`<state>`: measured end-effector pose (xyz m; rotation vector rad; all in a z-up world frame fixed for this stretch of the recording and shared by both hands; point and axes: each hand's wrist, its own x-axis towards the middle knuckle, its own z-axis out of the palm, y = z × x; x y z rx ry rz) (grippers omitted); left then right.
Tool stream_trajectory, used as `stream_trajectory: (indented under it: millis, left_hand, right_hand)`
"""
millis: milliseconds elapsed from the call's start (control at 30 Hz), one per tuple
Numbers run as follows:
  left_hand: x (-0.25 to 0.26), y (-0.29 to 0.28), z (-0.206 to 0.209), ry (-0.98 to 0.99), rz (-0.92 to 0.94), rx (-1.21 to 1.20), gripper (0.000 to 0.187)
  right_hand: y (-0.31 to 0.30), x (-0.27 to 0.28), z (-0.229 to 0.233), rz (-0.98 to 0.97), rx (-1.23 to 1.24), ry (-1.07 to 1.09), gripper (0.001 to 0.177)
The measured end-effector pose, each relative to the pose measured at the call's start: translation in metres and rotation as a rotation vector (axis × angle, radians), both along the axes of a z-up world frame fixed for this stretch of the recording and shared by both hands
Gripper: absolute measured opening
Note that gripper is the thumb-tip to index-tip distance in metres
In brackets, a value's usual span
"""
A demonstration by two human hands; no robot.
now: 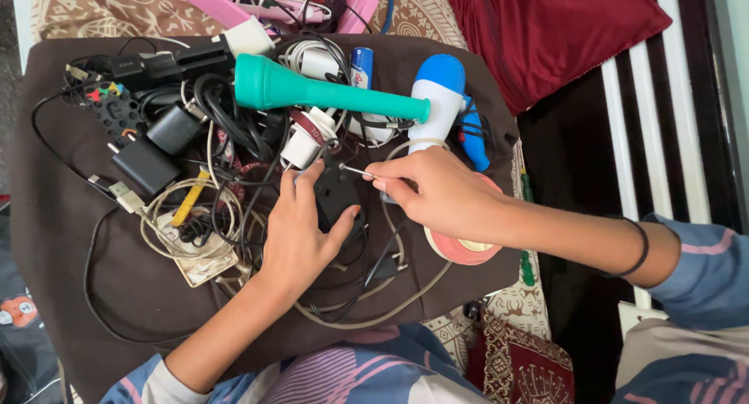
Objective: The person uses a screwdriver to loosen and tighten screws on a small black electronic device. They repeatedly adjust the screws without fully opening the device or completing a visible repair.
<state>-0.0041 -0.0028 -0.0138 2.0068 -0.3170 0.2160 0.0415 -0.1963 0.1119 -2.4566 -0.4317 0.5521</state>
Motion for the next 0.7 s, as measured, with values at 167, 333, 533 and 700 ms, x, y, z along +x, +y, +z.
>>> stream_trajectory:
  millis: [167, 333, 533, 700]
  left_hand:
    - [0.0, -0.002, 0.0, -0.016, -0.011, 0.005, 0.073]
    - [0.004, 0.001, 0.001, -0.004, -0.016, 0.022, 0.073]
    - [0.002, 0.001, -0.002, -0.016, -0.025, 0.021, 0.072]
    - [0.003, -0.001, 0.003, -0.07, -0.034, 0.023, 0.072]
  right_hand:
    - [-0.001, 0.004, 0.007, 0.181, -0.049, -0.151, 0.029]
    - [-0.003, 0.012, 0.012, 0.481, -0.384, -0.309, 0.039]
    - [-0.017, 0.012, 0.012, 1.036, -0.851, -1.067, 0.05]
    - [-0.017, 0.017, 0.02, 1.223, -0.864, -1.443, 0.043]
